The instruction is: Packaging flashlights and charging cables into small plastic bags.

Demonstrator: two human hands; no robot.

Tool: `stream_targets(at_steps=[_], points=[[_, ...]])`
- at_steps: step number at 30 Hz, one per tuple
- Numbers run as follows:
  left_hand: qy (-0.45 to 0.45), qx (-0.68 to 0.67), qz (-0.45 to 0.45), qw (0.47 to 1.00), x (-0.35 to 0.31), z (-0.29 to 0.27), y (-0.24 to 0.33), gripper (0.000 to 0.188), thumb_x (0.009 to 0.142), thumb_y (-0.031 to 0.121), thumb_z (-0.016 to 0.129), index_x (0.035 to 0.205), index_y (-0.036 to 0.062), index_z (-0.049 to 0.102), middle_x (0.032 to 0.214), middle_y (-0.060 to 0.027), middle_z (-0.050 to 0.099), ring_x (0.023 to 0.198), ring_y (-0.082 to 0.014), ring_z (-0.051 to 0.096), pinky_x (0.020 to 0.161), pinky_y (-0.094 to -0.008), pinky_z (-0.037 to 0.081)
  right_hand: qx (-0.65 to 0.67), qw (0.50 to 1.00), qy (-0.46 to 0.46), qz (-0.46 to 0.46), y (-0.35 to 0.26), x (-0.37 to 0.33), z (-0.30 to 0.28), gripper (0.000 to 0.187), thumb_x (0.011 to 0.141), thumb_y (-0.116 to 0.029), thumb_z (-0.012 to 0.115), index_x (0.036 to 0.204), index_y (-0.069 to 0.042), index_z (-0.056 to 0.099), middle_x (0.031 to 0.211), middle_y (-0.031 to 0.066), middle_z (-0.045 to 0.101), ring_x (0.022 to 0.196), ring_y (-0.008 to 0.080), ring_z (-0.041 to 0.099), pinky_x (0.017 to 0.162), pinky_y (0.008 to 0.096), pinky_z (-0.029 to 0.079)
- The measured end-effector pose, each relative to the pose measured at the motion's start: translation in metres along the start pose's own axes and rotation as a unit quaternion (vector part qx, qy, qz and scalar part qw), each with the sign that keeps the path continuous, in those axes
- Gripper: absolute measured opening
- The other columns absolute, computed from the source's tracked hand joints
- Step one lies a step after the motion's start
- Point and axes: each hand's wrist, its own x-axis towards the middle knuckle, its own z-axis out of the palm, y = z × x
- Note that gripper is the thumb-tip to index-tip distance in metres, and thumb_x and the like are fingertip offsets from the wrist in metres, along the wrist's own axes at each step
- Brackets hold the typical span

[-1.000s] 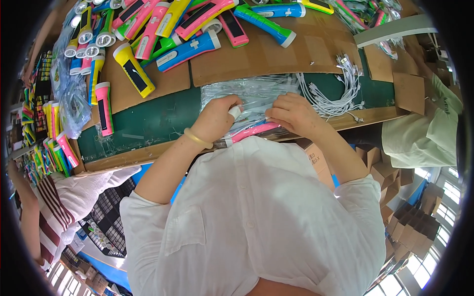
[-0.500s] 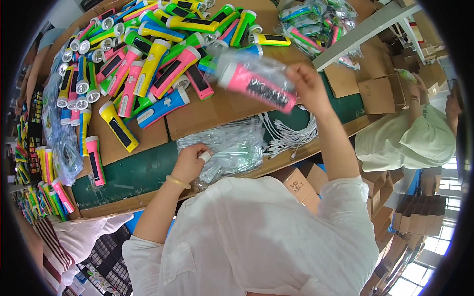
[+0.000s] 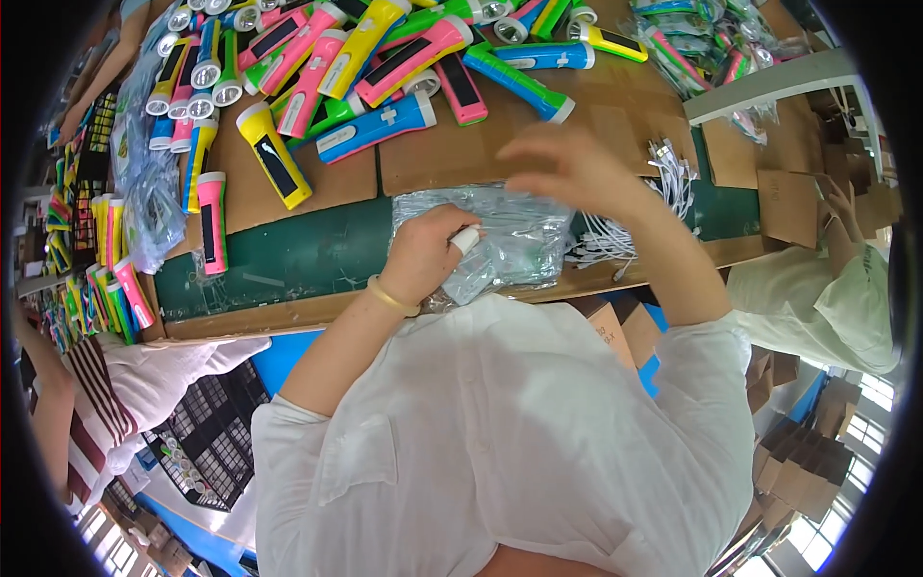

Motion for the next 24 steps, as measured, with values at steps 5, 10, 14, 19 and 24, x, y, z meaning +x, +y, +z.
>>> stream_targets(at_steps=[5, 10, 14, 19, 24], points=[[0.021, 0.028, 0.034, 0.999, -0.006, -0.011, -0.006, 0.022, 0.083, -0.002, 0.068, 0.105, 0.0020, 0.072, 0.096, -0.0141, 0.071, 0.085, -0.0303, 0.070, 0.074, -0.0354, 0.055, -0.016, 0.993, -0.105, 0.047, -0.012, -0.018, 0.068, 0.022, 0.086, -0.023, 0.077, 0.096, -0.004, 0.074, 0.093, 0.0125, 0.072, 0.087, 0.0356, 0.067, 0.073, 0.0433, 0.052], [0.026, 0.022, 0.005, 0.999, -0.021, -0.040, -0.009, 0.017, 0.084, -0.001, 0.071, 0.099, 0.0038, 0.073, 0.093, -0.0135, 0.072, 0.079, -0.0311, 0.068, 0.071, -0.0362, 0.054, -0.030, 0.999, -0.032, 0.024, 0.005, -0.029, 0.057, 0.012, 0.088, -0.014, 0.074, 0.095, -0.004, 0.074, 0.090, 0.0118, 0.072, 0.086, 0.0332, 0.068, 0.076, 0.0420, 0.053], [0.052, -0.028, -0.061, 0.996, -0.026, -0.044, -0.003, 0.016, 0.084, -0.002, 0.072, 0.100, 0.0024, 0.073, 0.092, -0.0142, 0.072, 0.076, -0.0261, 0.068, 0.068, -0.0335, 0.054, -0.064, 0.997, 0.016, 0.034, -0.010, -0.023, 0.070, 0.019, 0.087, -0.011, 0.074, 0.105, -0.008, 0.073, 0.096, 0.0107, 0.072, 0.091, 0.0323, 0.067, 0.080, 0.0412, 0.054], [0.043, -0.037, -0.070, 0.996, -0.024, -0.047, 0.005, 0.019, 0.084, -0.001, 0.074, 0.102, 0.0013, 0.074, 0.090, -0.0141, 0.073, 0.075, -0.0237, 0.069, 0.068, -0.0304, 0.054, 0.021, 0.997, 0.001, -0.076, -0.019, -0.011, 0.087, 0.032, 0.084, -0.005, 0.075, 0.115, -0.014, 0.069, 0.100, 0.0062, 0.067, 0.092, 0.0318, 0.065, 0.080, 0.0421, 0.052], [0.061, -0.067, -0.077, 0.993, -0.027, -0.048, 0.008, 0.020, 0.083, -0.001, 0.074, 0.102, 0.0028, 0.074, 0.090, -0.0138, 0.073, 0.074, -0.0234, 0.069, 0.068, -0.0314, 0.055, -0.001, 0.996, -0.013, -0.091, -0.015, -0.012, 0.085, 0.028, 0.085, -0.005, 0.074, 0.111, -0.014, 0.070, 0.096, 0.0058, 0.066, 0.088, 0.0311, 0.064, 0.078, 0.0425, 0.052]])
